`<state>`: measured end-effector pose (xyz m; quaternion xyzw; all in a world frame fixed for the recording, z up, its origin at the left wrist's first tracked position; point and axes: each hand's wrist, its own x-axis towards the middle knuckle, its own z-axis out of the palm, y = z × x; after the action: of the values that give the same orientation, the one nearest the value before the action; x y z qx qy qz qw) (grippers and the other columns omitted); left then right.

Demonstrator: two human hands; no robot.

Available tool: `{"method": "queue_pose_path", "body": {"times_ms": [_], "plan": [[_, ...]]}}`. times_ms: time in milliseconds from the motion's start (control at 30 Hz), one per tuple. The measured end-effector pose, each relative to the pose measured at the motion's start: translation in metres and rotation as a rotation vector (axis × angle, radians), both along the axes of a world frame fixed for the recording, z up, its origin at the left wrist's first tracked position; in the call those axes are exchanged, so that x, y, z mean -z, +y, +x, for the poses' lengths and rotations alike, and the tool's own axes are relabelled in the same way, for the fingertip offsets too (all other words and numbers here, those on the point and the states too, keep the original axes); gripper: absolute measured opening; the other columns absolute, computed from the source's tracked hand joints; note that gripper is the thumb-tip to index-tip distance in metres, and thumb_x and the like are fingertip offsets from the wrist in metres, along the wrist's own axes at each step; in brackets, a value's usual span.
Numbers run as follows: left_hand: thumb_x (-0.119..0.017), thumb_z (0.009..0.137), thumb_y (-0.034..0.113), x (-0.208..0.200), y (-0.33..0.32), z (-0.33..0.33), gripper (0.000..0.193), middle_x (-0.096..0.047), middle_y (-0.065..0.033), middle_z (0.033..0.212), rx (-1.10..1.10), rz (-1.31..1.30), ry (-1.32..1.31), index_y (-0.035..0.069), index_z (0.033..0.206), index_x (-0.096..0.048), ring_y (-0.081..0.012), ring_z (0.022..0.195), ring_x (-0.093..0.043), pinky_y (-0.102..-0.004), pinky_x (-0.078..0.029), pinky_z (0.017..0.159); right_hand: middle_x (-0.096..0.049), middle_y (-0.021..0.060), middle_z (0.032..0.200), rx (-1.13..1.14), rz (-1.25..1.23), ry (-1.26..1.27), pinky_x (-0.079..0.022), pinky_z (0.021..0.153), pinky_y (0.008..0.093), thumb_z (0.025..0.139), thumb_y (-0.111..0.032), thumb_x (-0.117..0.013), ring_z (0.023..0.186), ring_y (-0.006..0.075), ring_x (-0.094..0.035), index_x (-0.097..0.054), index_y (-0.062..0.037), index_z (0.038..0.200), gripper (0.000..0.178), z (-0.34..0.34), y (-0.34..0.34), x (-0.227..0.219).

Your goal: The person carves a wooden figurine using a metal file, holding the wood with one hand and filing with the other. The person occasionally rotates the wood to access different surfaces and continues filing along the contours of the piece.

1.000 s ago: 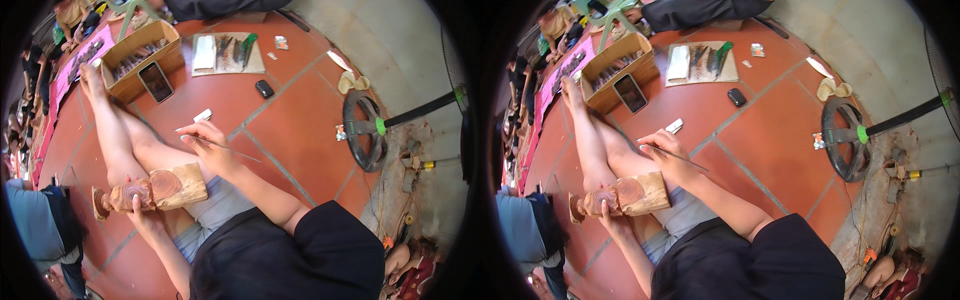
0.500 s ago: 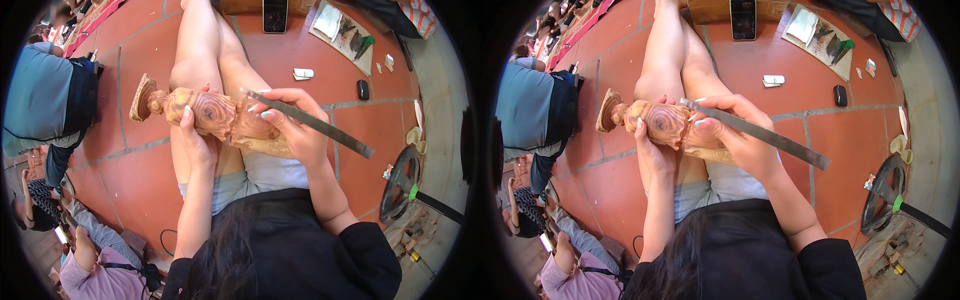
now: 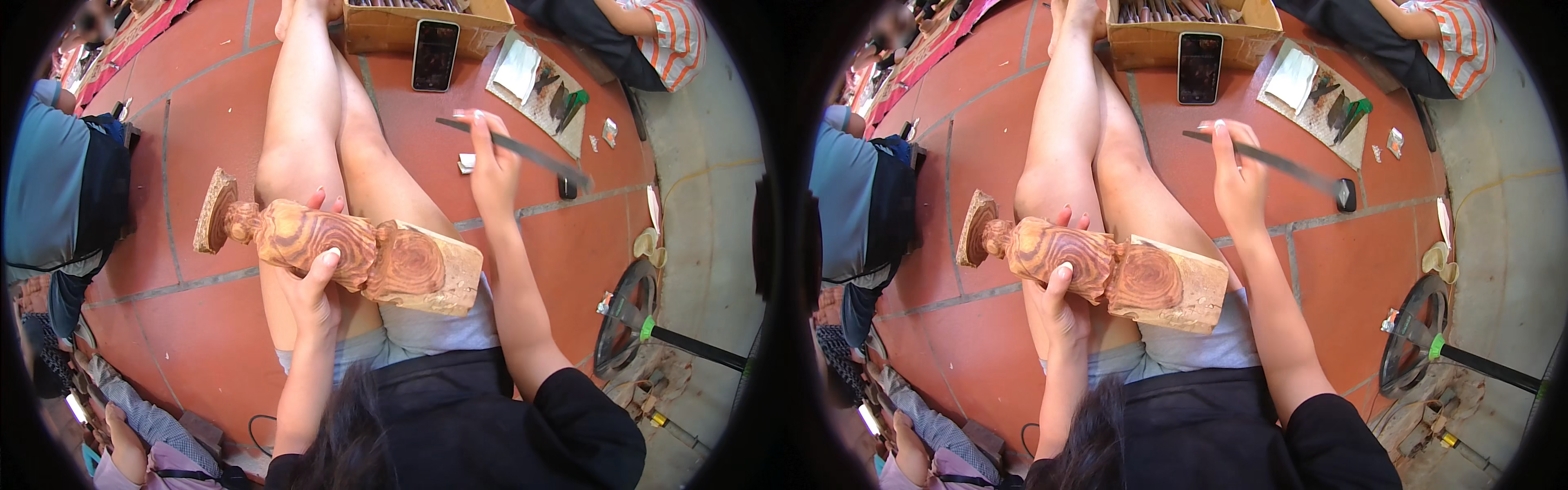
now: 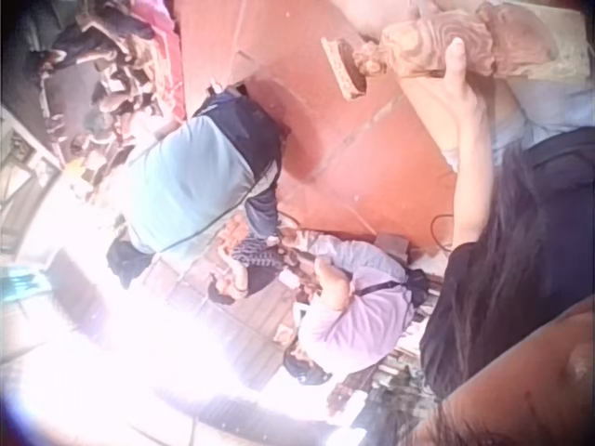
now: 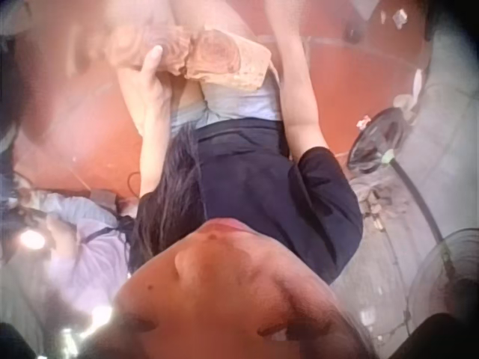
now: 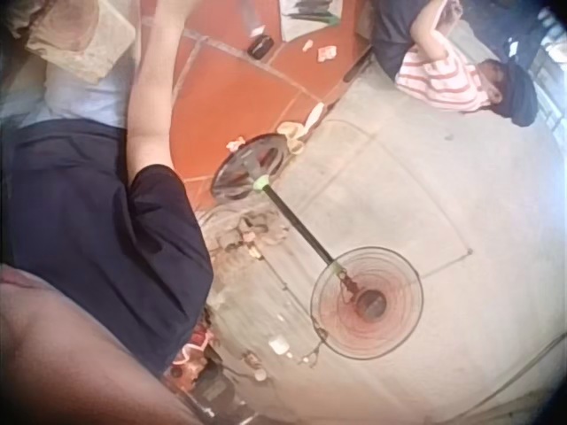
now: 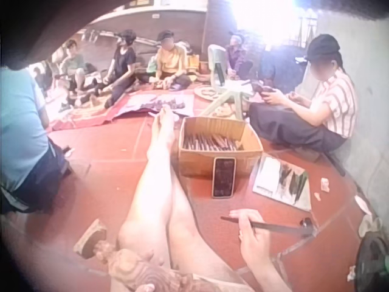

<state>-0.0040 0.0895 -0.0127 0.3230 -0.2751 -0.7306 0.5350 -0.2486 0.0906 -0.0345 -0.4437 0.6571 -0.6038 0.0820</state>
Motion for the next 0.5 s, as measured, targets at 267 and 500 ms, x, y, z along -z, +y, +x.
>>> {"method": "queue_pose_path", "body": {"times_ms": [267,500], "plan": [[-0.076,0.071,0.011,0.0,-0.001,0.001,0.078,-0.044,-0.023,0.139,0.009,-0.023,-0.027,0.002,0.136,-0.033,-0.0371,0.128,-0.049,-0.0481,-0.045,0.104,-0.025,0.021,0.155,0.258,0.484,0.472,-0.005,0.113,0.0638,0.101,-0.038,-0.039,0.146,0.0349,-0.013,-0.062,0.0121,0.116,0.057,-0.04,-0.113,0.108],[-0.076,0.072,0.016,-0.001,0.0,-0.001,0.081,-0.044,-0.0224,0.139,0.024,-0.021,-0.06,0.005,0.138,-0.03,-0.0383,0.128,-0.048,-0.0494,-0.044,0.105,-0.019,0.0205,0.158,0.212,0.628,0.557,0.004,0.111,0.0665,0.101,-0.035,-0.035,0.148,0.0341,-0.005,-0.071,0.0064,0.092,0.055,-0.036,-0.146,0.117]]}}
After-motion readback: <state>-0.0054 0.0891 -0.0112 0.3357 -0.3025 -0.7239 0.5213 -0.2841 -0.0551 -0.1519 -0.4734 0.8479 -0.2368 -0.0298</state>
